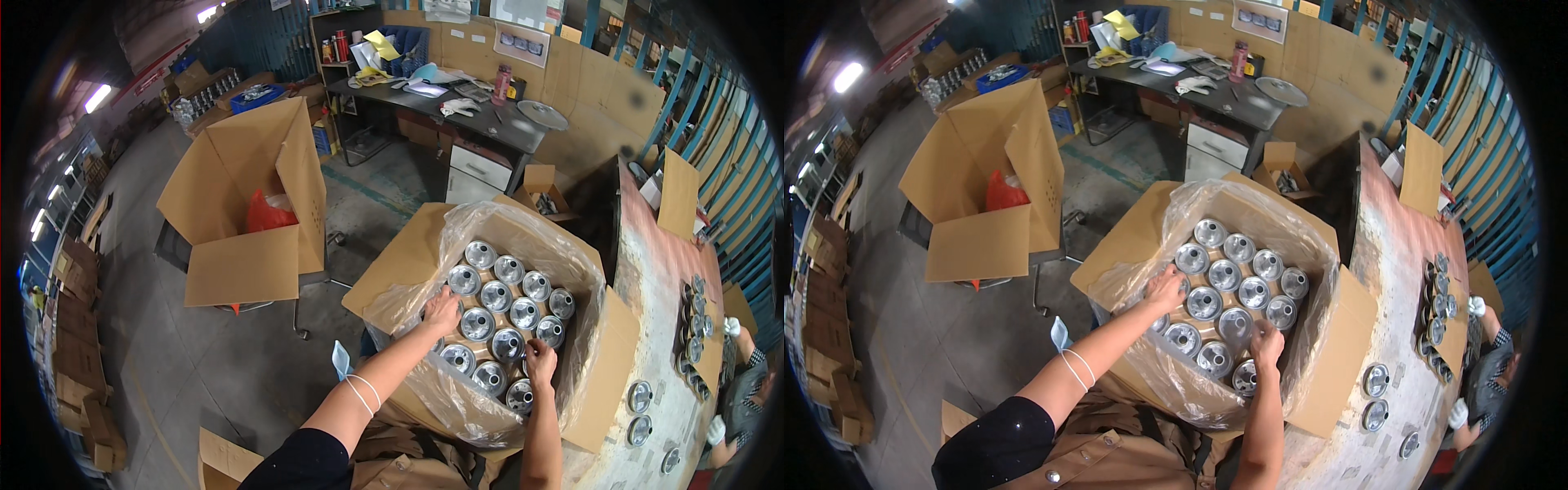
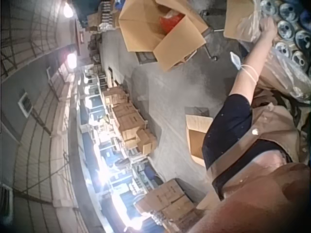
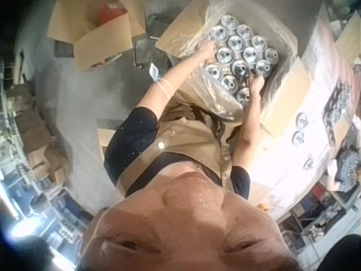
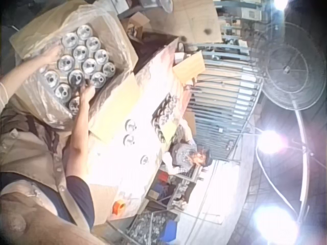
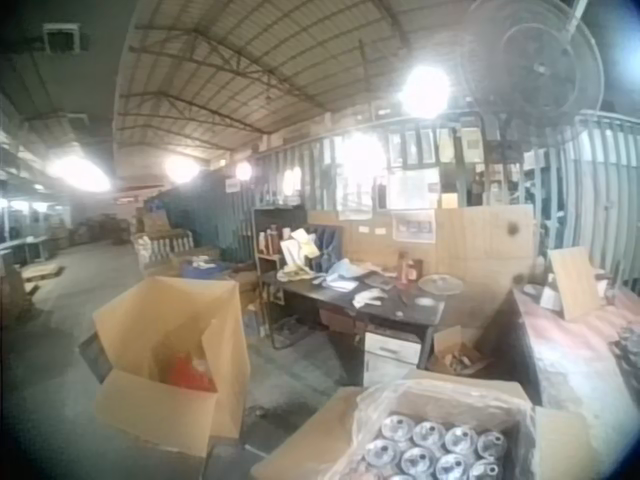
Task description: The person packs metal components into a plastic-lined cardboard box by hand, arranging them in layers, and places a cardboard sheet on top inside the box.
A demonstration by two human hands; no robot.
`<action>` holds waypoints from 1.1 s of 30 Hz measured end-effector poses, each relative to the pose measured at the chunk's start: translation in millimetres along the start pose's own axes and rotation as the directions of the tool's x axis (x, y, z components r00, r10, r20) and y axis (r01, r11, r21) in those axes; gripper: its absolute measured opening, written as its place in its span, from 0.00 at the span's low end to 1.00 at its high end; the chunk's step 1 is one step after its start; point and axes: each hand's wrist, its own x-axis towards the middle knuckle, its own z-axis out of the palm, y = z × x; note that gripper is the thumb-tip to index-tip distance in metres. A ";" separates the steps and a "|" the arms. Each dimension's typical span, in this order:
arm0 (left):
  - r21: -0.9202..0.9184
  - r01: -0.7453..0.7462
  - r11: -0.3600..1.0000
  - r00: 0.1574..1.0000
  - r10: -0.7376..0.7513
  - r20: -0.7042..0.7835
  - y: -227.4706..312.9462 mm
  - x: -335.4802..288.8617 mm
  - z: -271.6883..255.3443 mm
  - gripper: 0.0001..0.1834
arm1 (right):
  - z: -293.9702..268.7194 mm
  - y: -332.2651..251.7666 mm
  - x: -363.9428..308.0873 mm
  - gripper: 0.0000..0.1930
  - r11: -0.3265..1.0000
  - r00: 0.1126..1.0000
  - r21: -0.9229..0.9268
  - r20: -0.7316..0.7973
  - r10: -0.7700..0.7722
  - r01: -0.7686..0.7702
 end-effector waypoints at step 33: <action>-0.287 -0.443 0.849 0.896 0.406 -0.181 39.2 -115.8 -50.4 0.15 | -255.0 142.9 -93.2 0.11 0.982 0.781 0.176 -0.603 0.164 -0.070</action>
